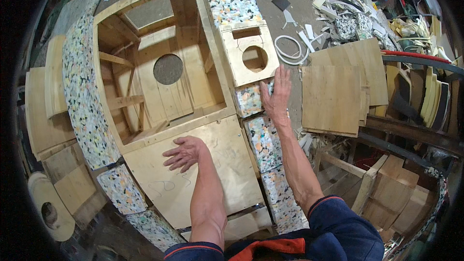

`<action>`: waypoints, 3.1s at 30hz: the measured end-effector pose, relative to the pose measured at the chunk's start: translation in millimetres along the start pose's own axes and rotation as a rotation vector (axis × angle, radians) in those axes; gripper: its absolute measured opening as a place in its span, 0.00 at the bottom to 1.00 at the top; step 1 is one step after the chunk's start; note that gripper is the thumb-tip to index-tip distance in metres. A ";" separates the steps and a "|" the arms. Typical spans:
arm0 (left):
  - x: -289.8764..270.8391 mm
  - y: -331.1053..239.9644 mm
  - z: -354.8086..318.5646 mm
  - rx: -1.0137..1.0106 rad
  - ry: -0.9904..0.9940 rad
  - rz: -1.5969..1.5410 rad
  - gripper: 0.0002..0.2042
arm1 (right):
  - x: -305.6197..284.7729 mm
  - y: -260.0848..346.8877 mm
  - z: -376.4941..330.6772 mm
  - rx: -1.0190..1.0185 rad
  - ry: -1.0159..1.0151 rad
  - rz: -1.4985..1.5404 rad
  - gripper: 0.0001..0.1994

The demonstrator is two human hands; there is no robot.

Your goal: The person positions and aligns a wooden panel with circular cutouts onto a larger wooden structure with patterned side panels. They repeatedly adjust the panel's placement and press along its edges to check fit, without using any visible tools.

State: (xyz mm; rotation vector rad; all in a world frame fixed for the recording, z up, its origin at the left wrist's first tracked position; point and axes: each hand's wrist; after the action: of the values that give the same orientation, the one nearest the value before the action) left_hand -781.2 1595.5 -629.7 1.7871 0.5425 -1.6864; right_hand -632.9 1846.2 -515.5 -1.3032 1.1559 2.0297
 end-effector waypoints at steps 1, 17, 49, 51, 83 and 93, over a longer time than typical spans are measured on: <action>-0.1 0.2 0.0 0.006 -0.021 0.001 0.39 | -0.5 0.3 1.0 -0.011 -0.021 -0.003 0.43; 19.7 1.9 3.9 -0.009 -0.042 0.058 0.39 | -26.9 -0.2 25.4 -0.070 -0.165 0.076 0.43; 50.7 10.8 10.8 0.003 -0.094 -0.078 0.39 | 17.0 75.6 -55.2 0.049 0.173 -0.001 0.48; 48.8 9.1 10.3 -0.008 -0.042 -0.033 0.39 | 8.6 68.3 -54.5 0.052 0.150 -0.015 0.48; 13.2 0.8 4.1 -0.030 0.050 0.079 0.39 | 7.0 47.2 -61.5 0.132 0.028 -0.057 0.48; 36.9 2.2 7.1 -0.036 -0.053 0.052 0.40 | 9.1 50.9 -65.7 0.123 0.013 -0.126 0.46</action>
State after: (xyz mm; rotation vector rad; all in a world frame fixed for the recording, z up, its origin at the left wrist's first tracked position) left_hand -781.1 1584.8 -665.9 1.7117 0.4959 -1.6740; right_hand -641.4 1763.0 -516.1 -1.2961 1.1548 1.8344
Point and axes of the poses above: each hand's wrist, its own z-axis towards the middle knuckle, its own x-axis out of the palm, y = z × x, and after that the axes turned 3 degrees about z, right-handed
